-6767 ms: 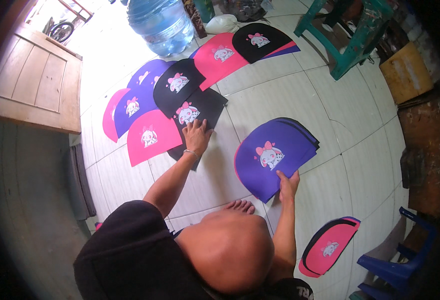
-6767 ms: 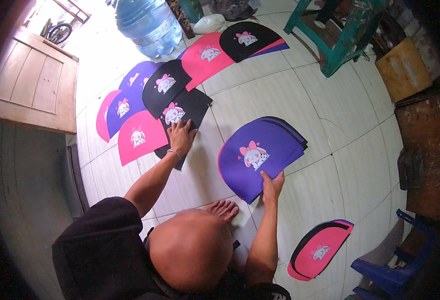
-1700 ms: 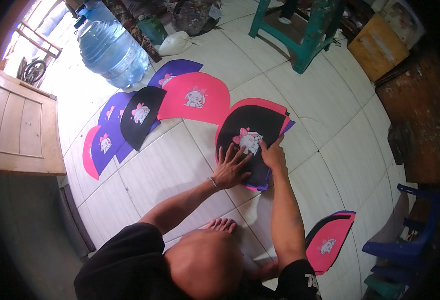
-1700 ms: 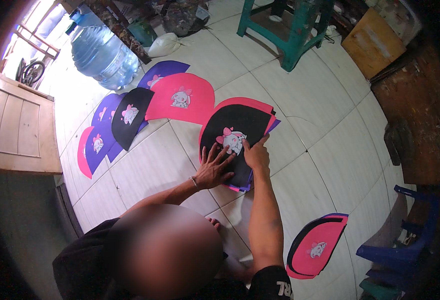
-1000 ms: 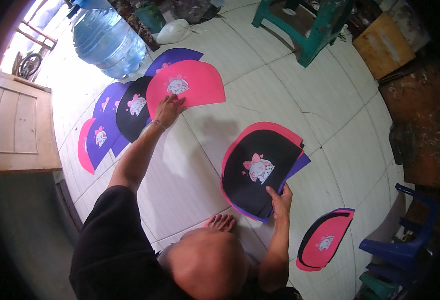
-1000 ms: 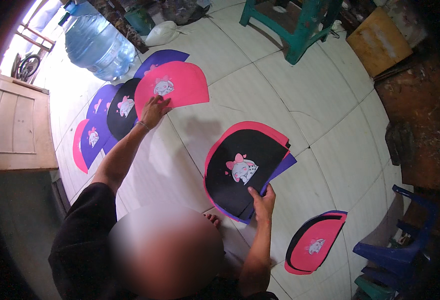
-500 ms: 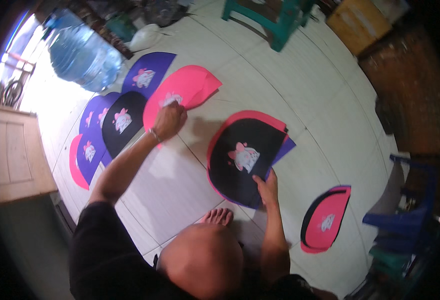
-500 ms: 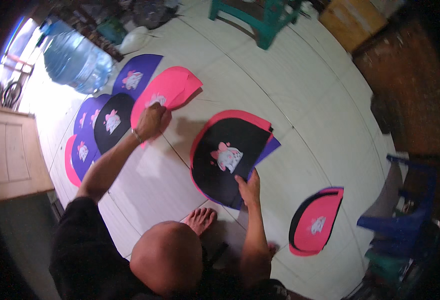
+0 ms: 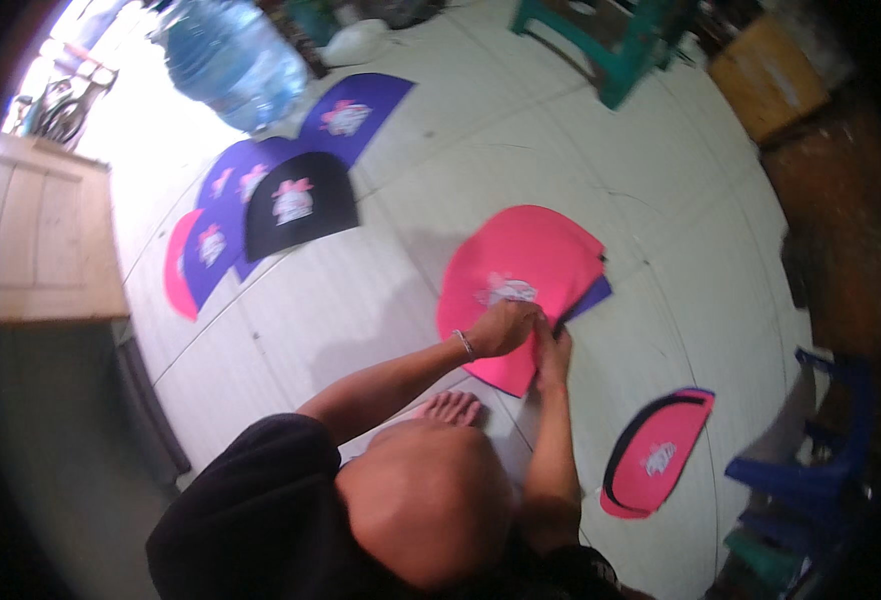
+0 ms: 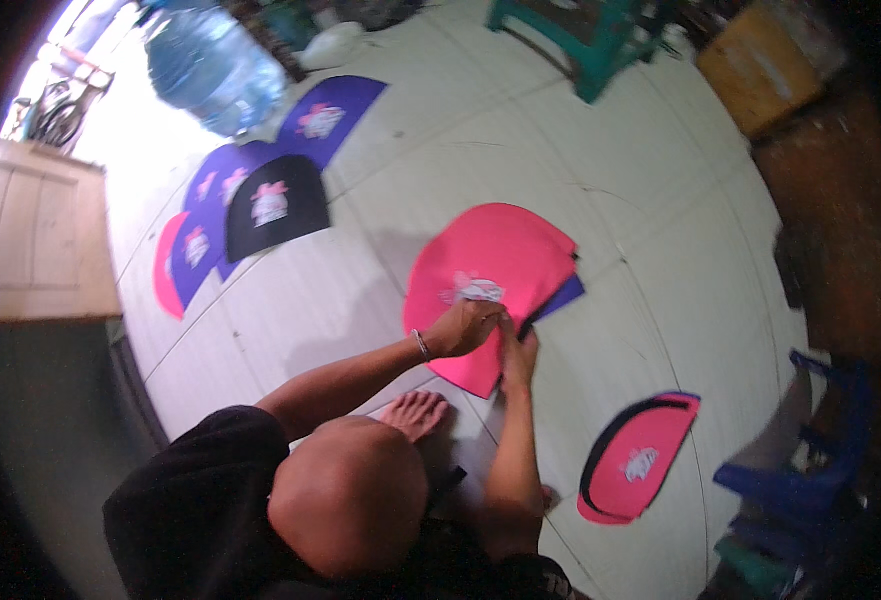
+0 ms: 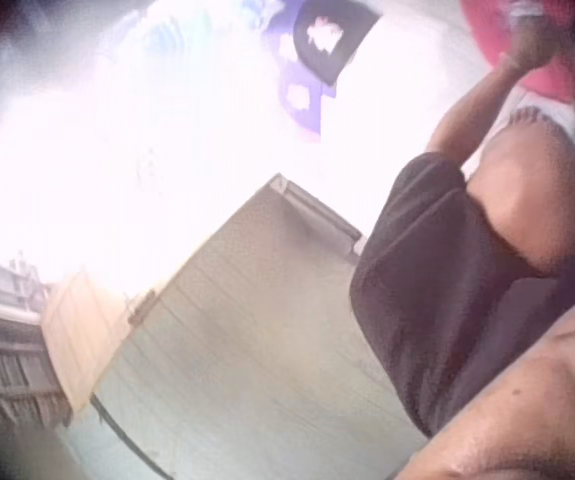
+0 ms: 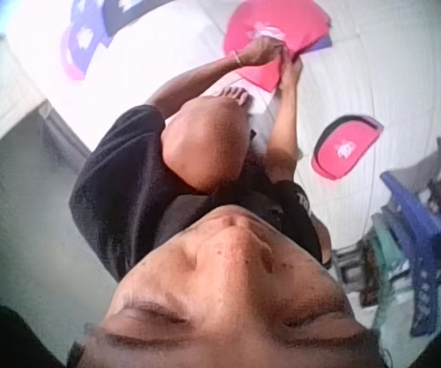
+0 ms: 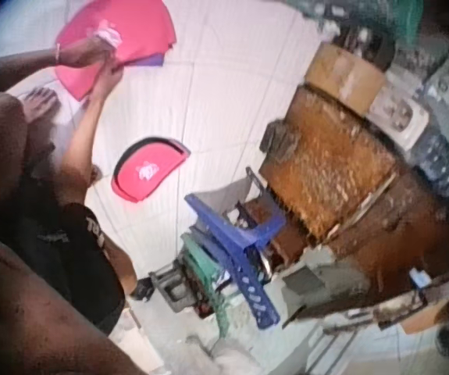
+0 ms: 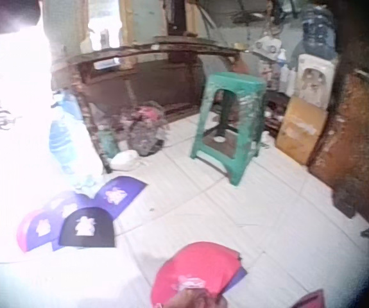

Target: The person prepares a screen printing frame with ink, uses a squeegee to print designs onto fabric panels, and then organizes the printed panels by hand into stacks on the floor.

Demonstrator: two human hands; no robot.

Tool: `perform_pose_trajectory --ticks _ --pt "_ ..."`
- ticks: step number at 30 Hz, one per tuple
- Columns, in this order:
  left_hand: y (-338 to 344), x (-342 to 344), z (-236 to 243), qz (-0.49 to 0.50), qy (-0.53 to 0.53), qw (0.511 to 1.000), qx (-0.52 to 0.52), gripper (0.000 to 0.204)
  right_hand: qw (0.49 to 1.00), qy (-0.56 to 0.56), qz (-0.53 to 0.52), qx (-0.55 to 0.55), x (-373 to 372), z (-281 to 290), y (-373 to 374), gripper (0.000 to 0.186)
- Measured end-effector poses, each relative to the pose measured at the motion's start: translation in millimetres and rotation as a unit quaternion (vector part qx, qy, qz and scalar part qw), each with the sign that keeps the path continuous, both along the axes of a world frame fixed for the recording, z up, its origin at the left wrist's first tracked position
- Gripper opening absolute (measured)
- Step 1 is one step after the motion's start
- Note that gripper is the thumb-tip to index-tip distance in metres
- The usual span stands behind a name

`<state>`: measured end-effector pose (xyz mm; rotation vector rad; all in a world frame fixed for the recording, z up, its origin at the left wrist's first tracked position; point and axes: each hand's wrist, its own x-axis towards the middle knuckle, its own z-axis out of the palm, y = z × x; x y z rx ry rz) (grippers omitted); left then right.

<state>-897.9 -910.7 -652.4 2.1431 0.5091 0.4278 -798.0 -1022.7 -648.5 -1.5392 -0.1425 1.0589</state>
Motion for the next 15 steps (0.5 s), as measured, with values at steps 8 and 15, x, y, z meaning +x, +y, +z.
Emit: perform_pose_trajectory --ticks 8,15 --pt "143 -203 -1 0.318 0.078 0.922 0.206 0.036 0.988 -0.149 0.013 0.03 -2 -33 -13 0.034" --pt "204 -287 7 0.269 0.29 0.872 0.289 0.037 0.987 -0.162 -0.011 0.017 -2 -36 -12 0.027"
